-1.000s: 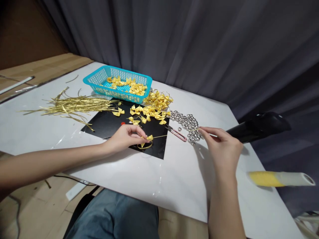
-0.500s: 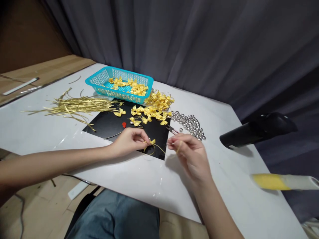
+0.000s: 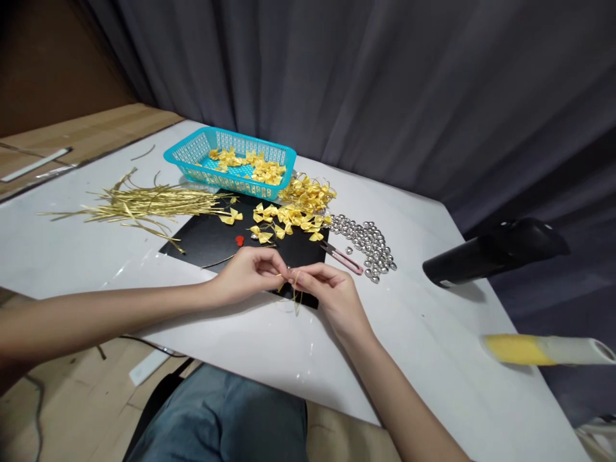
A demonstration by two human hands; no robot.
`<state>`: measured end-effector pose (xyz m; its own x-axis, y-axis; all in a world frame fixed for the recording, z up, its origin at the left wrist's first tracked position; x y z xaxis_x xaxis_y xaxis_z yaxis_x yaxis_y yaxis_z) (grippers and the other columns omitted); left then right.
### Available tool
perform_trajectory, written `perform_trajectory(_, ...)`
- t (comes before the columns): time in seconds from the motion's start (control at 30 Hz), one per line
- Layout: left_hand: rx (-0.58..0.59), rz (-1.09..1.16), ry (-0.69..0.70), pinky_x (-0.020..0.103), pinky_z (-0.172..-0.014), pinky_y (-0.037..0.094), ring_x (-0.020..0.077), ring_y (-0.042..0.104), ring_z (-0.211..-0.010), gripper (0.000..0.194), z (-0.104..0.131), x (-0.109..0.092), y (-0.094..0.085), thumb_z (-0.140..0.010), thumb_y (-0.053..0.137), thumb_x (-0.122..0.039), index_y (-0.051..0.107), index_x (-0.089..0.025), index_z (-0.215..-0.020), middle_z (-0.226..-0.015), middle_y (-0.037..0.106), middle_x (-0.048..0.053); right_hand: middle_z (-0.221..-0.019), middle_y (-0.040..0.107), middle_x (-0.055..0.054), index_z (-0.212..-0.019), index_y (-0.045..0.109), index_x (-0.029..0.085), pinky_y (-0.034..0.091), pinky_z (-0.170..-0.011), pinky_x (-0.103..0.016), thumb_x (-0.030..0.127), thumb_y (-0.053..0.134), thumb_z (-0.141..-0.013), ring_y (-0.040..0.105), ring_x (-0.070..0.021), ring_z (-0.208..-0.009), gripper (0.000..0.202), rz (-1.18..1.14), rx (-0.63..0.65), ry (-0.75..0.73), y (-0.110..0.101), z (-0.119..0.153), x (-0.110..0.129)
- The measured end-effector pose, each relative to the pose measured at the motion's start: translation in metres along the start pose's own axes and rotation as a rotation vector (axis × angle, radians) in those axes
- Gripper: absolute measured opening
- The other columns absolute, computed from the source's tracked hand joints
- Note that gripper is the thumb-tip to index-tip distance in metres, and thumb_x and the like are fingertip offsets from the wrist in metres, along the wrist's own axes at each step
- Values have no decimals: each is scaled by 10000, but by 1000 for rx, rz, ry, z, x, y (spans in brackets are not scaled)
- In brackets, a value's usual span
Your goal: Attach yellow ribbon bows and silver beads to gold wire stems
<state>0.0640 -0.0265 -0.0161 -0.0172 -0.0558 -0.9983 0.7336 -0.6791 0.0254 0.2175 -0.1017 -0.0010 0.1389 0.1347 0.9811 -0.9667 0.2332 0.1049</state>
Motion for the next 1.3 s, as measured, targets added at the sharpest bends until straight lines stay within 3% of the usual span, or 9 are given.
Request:
perform_trajectory(0.17,0,-22,-10,184,-618,503,111,674,-647,67,-2,3,-1,-681,648,-86,679,-128,-723,-721,722,25,-683,743,-15,-654,768,251,581,-646,-284,449,898,-568,678,-148,-622,253,-6,-82,-111,-7,3,16)
perform_trajectory(0.4,31,-53,-36,177,-597,489,108,664,-630,87,-4,6,0,-659,636,-62,681,-131,-688,-702,715,20,-646,653,30,-595,719,306,508,-544,-247,452,893,-595,598,-124,-601,226,-76,-232,-435,-34,12,41)
perform_trajectory(0.53,29,-40,-16,183,-594,491,108,658,-612,97,-4,6,0,-651,631,-54,680,-133,-678,-684,711,17,-626,610,34,-645,739,357,486,-577,-264,449,869,-650,562,-129,-614,160,-57,-204,-568,-37,18,53)
perform_trajectory(0.67,15,-16,13,189,-603,496,114,660,-620,98,-5,5,-3,-649,636,-53,677,-135,-683,-687,712,15,-657,641,25,-709,760,369,502,-596,-294,402,831,-725,591,-150,-632,79,33,-76,-634,-14,24,65)
perform_trajectory(0.8,-3,25,45,201,-631,506,126,668,-654,54,-6,5,-7,-665,679,-86,668,-130,-695,-708,717,22,-774,733,18,-823,775,345,552,-738,-320,252,783,-801,658,-167,-755,97,97,66,-635,30,34,62)
perform_trajectory(0.97,-61,122,77,199,-622,491,110,645,-634,65,-9,2,-12,-687,722,-130,659,-118,-700,-701,699,24,-798,774,4,-865,796,327,575,-727,-310,123,784,-770,702,-170,-749,226,186,203,-625,69,43,47)
perform_trajectory(1.03,-72,148,91,203,-638,497,111,648,-648,82,-11,0,-14,-681,732,-126,652,-118,-699,-707,697,20,-817,778,-1,-840,797,324,577,-761,-314,124,767,-783,712,-174,-787,210,219,159,-589,68,38,45)
perform_trajectory(1.17,-80,192,115,220,-670,510,115,654,-651,107,-12,0,-16,-684,746,-126,639,-119,-685,-689,690,12,-911,769,-19,-788,790,307,572,-809,-335,222,759,-799,705,-195,-902,91,221,-5,-496,46,13,43)
perform_trajectory(1.3,-80,185,123,234,-707,522,121,669,-677,72,-13,3,-16,-713,727,-117,657,-115,-699,-730,712,40,-864,739,-22,-764,779,270,554,-816,-347,321,794,-758,688,-189,-853,53,234,-140,-430,26,-7,38)
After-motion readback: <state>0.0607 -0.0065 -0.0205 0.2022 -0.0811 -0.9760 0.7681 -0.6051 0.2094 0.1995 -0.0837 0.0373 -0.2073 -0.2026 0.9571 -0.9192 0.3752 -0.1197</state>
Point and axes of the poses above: each hand's wrist, its own z-axis away from the middle knuckle, its own y-axis out of the palm, x = y × z, the point moved 2 cm from there along -z, towards the middle knuckle
